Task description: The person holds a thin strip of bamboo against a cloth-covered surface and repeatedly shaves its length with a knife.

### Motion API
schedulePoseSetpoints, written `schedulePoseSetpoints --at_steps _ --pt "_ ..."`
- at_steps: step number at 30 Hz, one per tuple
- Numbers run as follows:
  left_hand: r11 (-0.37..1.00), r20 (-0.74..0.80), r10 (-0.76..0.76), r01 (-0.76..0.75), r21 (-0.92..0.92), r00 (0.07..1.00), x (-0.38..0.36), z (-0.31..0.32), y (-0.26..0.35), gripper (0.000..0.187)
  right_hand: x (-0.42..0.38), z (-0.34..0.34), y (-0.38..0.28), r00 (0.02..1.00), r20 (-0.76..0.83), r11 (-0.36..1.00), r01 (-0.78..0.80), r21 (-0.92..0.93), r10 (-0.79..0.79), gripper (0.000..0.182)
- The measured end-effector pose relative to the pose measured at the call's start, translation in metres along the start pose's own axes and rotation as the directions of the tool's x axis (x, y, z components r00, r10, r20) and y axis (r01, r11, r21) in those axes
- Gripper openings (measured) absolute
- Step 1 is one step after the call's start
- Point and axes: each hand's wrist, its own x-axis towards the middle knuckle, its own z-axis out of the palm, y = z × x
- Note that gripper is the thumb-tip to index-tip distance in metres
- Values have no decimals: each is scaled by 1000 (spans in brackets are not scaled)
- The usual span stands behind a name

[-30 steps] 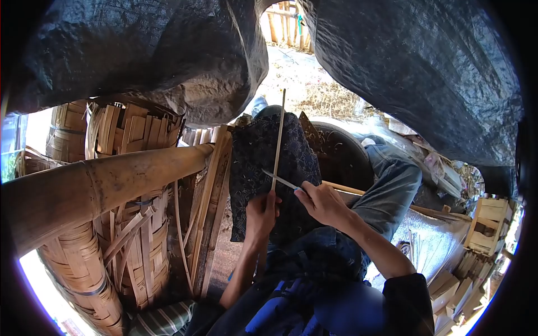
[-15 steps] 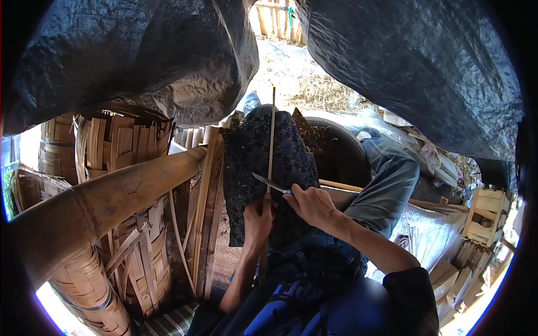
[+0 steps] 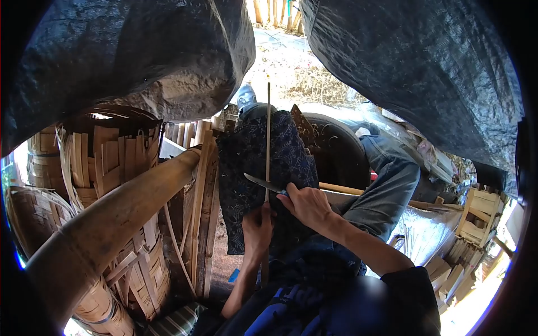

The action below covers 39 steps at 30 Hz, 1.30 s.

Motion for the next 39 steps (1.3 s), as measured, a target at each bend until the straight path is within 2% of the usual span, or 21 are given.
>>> schedulePoseSetpoints --at_steps 5,15,17,20,22,26,28,30,32,33,35,36,38,39 --pt "999 -30 33 -32 34 999 1 1 -4 37 7 -1 -8 998 7 998 -66 16 66 36" --pt "999 -7 21 -21 -35 1000 0 0 4 36 24 -5 -1 998 -44 998 51 -34 -53 39" --pt "989 41 -93 97 -111 995 0 -1 11 36 20 -8 -1 994 -82 997 63 -53 -67 39" --pt "972 111 -125 145 -187 986 -1 -8 14 36 5 -11 0 988 -124 994 90 -61 -97 40" --pt "971 125 -123 145 -188 985 -4 -10 15 36 -4 -15 -1 1000 -20 999 -9 -42 9 38" --pt "969 160 -111 143 -203 981 -17 -8 12 36 1 -6 5 984 -165 985 45 -169 -73 42" --pt "964 189 -104 146 -223 976 -32 -11 -2 35 24 -15 16 977 -199 991 -101 -86 82 43" --pt "959 221 -104 156 -236 970 -36 -17 -7 34 32 -18 30 979 -198 996 -54 -69 39 44" --pt "926 261 -99 185 -330 960 -35 -21 -8 32 29 -24 31 981 -195 998 22 54 -11 42" --pt "921 257 -88 177 -347 962 -33 -18 -7 32 24 -28 29 981 -192 999 35 39 -27 42" --pt "912 248 -91 181 -369 965 -31 -17 -4 31 3 -31 13 985 -155 983 103 152 -79 40" --pt "910 243 -90 179 -374 966 -30 -17 -5 31 -5 -27 10 985 -152 983 108 150 -85 40" --pt "915 267 -67 165 -368 962 -28 -17 -8 31 -20 -19 7 988 -86 992 129 9 -128 43" --pt "917 272 -69 168 -362 960 -30 -17 -9 31 -21 -13 8 984 -128 992 124 -12 -125 41"
